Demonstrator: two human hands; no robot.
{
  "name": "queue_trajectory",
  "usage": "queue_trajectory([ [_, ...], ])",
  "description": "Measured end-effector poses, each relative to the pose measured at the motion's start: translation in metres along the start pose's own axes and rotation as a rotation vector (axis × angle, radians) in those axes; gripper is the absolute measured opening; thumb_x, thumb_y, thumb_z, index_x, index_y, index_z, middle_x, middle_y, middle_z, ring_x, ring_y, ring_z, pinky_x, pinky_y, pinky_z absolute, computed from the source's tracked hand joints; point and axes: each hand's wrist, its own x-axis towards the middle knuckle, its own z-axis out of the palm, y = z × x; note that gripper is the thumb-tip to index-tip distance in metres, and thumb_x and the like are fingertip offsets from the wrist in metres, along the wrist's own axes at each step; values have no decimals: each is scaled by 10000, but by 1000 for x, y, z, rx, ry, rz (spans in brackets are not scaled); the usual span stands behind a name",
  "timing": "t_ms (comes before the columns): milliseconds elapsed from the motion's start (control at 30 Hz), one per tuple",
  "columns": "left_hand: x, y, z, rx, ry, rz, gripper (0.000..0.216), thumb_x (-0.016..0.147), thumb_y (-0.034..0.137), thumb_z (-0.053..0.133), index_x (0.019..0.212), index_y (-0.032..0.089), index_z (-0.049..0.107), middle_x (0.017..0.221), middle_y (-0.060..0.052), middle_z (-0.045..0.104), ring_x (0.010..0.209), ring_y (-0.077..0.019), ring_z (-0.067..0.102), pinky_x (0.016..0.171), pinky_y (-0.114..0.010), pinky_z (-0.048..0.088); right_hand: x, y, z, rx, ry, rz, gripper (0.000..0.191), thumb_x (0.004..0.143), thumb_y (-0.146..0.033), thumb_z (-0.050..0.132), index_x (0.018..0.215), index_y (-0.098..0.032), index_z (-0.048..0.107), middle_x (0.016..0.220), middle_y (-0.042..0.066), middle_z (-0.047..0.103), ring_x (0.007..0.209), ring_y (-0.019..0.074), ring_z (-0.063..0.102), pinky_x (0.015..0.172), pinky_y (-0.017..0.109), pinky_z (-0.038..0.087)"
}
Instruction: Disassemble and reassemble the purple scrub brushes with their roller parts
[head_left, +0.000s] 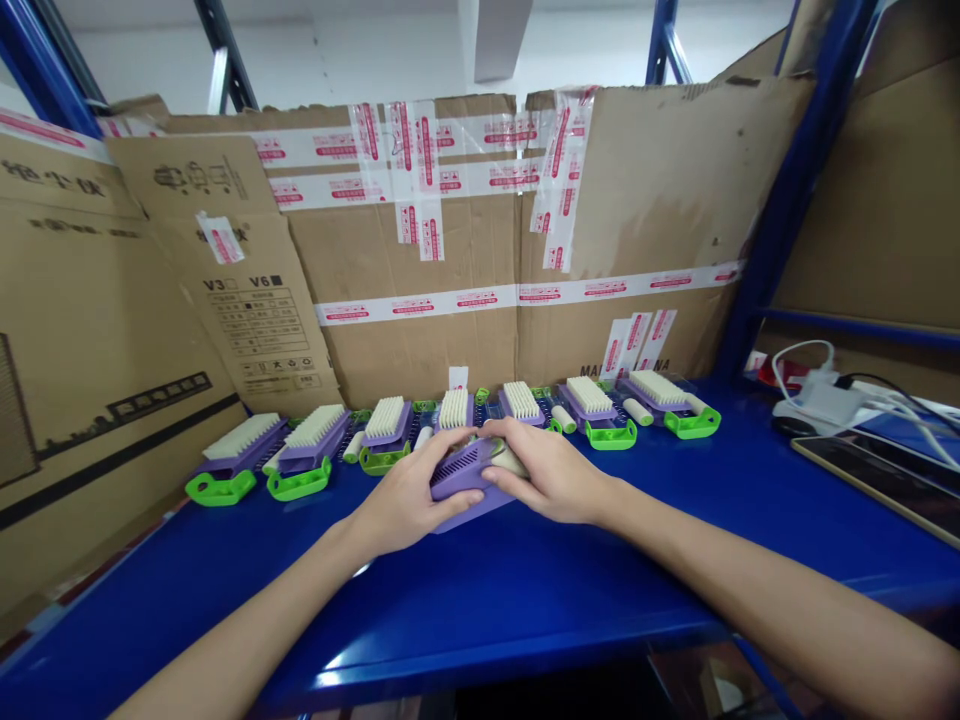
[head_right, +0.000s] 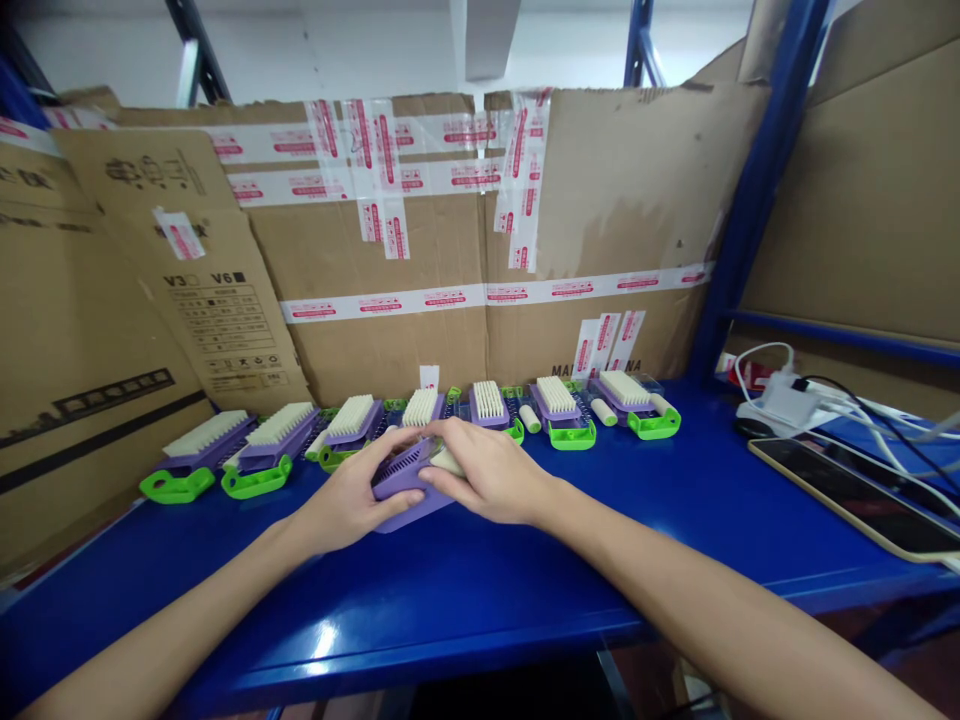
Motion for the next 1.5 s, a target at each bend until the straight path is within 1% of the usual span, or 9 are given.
queue_trajectory([
  [100, 0, -1, -1, 8, -12, 13, 730, 990, 514, 731, 1608, 280, 421, 1571, -139, 602, 1411, -351, 624, 1204, -524, 499, -1, -1, 2, -24, 11, -15, 352, 1131, -441, 531, 1391, -204, 505, 1237, 142, 734, 1086, 277, 747, 919, 454, 634],
  [267, 1, 0, -2, 8, -27, 38, 706, 1014, 505, 692, 1616, 273, 405, 1605, -143, 575, 1437, -351, 607, 1222, -513, 483, -2, -1, 6, -96, 39, -66, 381, 1150, -481, 460, 1400, -195, 483, 1090, 112, 704, 938, 260, 715, 809, 423, 622],
  [400, 1, 0, -1, -16, -33, 25, 686, 1017, 501, 685, 1607, 262, 429, 1600, -139, 592, 1433, -348, 616, 1212, -500, 490, -1, -2, 7, -129, 60, -99, 372, 1157, -469, 432, 1404, -194, 471, 1064, 110, 687, 906, 264, 695, 770, 416, 610],
  [500, 1, -1, 1, -21, -3, 35, 645, 1019, 495, 686, 1585, 263, 478, 1563, -124, 632, 1399, -343, 645, 1190, -484, 510, -1, -4, 6, -114, 94, -110, 355, 1156, -450, 440, 1405, -198, 466, 1060, 109, 679, 918, 264, 686, 779, 415, 610],
  [667, -1, -1, 3, -16, 64, 67, 601, 1019, 487, 694, 1563, 281, 546, 1563, -112, 639, 1412, -356, 632, 1181, -476, 523, 0, -7, 4, -84, 144, -113, 317, 1156, -410, 445, 1396, -204, 463, 1112, 122, 682, 983, 268, 683, 832, 427, 614],
  [833, 1, -2, 5, 0, 106, 95, 590, 1026, 522, 683, 1545, 262, 578, 1520, -125, 671, 1376, -351, 658, 1151, -481, 550, 0, -7, 4, -79, 164, -95, 287, 1157, -396, 451, 1363, -200, 487, 1082, 113, 678, 956, 252, 676, 820, 404, 608],
  [1033, 1, 1, 4, 44, 198, 186, 590, 1014, 547, 705, 1517, 252, 617, 1444, -125, 719, 1303, -321, 701, 1104, -459, 586, -2, -6, 9, -63, 214, -133, 299, 1153, -378, 465, 1398, -207, 470, 1148, 126, 689, 1004, 258, 667, 846, 405, 598],
  [1167, 1, 3, 4, 49, 221, 197, 576, 1008, 543, 716, 1485, 230, 644, 1403, -133, 739, 1262, -314, 723, 1084, -452, 600, -3, -6, 11, -50, 235, -126, 289, 1148, -369, 482, 1392, -214, 478, 1130, 115, 684, 997, 253, 666, 842, 397, 591],
  [1500, 2, 7, 5, 1, 251, 177, 565, 983, 546, 747, 1457, 245, 684, 1386, -115, 761, 1249, -314, 732, 1090, -453, 598, -3, -7, 9, -66, 243, -114, 278, 1146, -374, 485, 1368, -210, 508, 1113, 111, 700, 984, 249, 677, 830, 389, 584],
])
